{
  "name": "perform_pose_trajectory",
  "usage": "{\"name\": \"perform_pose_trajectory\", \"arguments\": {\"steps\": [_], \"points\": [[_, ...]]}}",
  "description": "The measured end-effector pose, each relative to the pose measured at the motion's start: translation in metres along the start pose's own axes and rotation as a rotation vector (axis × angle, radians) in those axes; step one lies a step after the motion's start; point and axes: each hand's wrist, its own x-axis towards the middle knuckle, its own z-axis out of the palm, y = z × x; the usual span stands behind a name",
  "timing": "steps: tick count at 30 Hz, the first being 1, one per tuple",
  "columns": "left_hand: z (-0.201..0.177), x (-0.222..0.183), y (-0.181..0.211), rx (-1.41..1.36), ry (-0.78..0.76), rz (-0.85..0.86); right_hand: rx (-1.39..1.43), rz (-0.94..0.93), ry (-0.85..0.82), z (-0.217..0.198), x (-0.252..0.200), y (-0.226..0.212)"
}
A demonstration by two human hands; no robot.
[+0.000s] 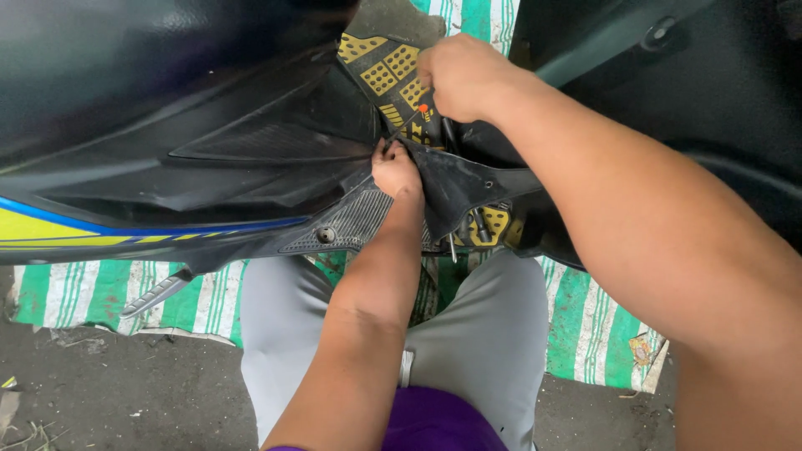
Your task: The person removes screws from a motorcycle using a screwdriver, lifts the seat, and detaches the plastic side panels from the frame.
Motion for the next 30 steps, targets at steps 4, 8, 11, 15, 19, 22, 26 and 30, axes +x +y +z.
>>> {"name": "perform_pose_trajectory", "arguments": {"steps": [4,8,11,15,19,22,26,30], "points": [[0.004,-0.004,0.014,-0.094,0.101,-0.169,0.085,-0.063,0.047,-0.006,-0.006,-0.006],[0.002,-0.004,0.016,-0.257,0.116,-0.203,0.054,-0.056,0.104,-0.013,-0.004,-0.002],[-0.011,-0.016,0.034,-0.354,0.039,-0.234,0.066,0.024,0.110,-0.029,-0.016,-0.011],[-0.018,-0.020,0.046,-0.382,0.005,-0.320,0.066,0.037,0.068,-0.033,-0.015,-0.009],[-0.017,0.001,0.018,-0.035,-0.093,-0.123,-0.112,0.087,0.064,-0.055,-0.024,-0.011],[-0.007,0.022,0.001,0.210,-0.105,0.085,-0.145,0.104,0.170,-0.051,-0.025,-0.005],[-0.008,0.018,0.011,0.376,-0.121,0.244,-0.123,0.095,0.167,-0.056,-0.026,-0.011],[-0.015,0.004,0.034,0.447,-0.146,0.233,-0.104,0.092,0.173,-0.064,-0.032,-0.023]]}}
